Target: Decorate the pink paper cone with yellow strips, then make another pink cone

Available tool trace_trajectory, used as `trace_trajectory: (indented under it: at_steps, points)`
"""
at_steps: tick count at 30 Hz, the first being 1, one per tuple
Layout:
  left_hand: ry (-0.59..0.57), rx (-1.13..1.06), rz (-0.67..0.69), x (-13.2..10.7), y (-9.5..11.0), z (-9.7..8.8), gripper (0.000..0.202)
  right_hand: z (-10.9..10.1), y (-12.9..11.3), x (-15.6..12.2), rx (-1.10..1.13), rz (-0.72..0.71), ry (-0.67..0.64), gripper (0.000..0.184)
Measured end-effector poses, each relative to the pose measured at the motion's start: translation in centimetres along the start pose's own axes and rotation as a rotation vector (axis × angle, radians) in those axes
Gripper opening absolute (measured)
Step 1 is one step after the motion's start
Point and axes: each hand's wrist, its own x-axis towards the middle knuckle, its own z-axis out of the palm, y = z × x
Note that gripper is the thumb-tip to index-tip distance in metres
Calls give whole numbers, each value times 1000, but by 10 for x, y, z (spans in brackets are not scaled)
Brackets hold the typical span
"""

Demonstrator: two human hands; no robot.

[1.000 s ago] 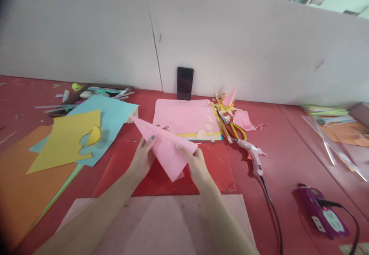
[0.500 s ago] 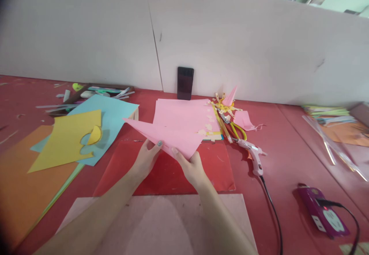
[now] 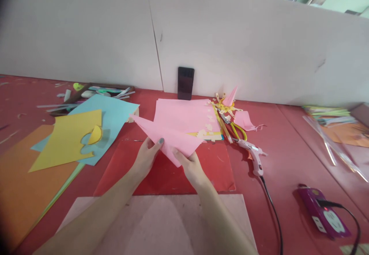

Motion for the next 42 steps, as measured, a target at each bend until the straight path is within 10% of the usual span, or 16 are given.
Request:
trace_trajectory:
  at_steps: [28,42]
  points:
    - [-93,-4,-11,0,-4,-2,52,-1,2,3,81,36,2,35]
    - [81,-59,-14,2,-3,-6,44,-14,-3,7,44,65,-1,33]
